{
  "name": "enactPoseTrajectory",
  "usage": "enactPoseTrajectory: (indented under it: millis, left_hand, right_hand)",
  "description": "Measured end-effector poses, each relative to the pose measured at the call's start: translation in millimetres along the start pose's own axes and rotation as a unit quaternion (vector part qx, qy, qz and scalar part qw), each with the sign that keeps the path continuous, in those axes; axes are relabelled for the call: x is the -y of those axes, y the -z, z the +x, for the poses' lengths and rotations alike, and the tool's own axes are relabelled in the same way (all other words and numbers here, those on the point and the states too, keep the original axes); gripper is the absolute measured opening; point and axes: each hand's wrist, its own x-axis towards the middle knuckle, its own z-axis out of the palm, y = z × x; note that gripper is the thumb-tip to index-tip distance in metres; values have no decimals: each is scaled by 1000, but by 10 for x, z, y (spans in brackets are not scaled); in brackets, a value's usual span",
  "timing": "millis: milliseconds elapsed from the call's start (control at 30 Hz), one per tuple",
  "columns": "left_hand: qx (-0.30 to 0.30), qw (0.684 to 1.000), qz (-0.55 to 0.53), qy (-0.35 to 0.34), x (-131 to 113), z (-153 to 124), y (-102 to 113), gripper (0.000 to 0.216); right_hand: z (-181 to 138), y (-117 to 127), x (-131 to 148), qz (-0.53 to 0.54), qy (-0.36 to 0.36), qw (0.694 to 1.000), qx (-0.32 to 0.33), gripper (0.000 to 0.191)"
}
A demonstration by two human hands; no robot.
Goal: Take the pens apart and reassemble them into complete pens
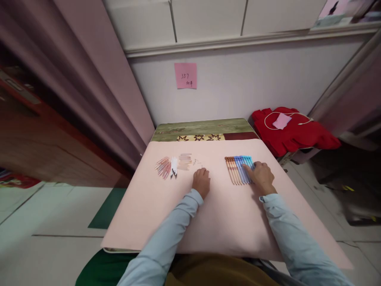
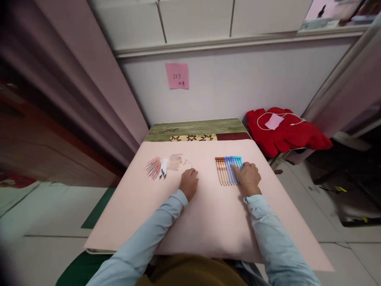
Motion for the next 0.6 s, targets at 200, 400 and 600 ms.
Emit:
enactPoseTrajectory:
  millis: [200,400,600]
  left_hand:
    - [33,996,-38,-71,263,205,-118,41]
    - [26,999,-33,-31,441,343,-126,46]
    - [-62,996,-53,-20,74,260,-190,44]
  right_hand:
    - [4,-56,-48,-1,18,1000,-10,62]
    - [0,-121,-18,5,16,1000,-8,63]
    - [67,-126,91,19,26,999,-30,64]
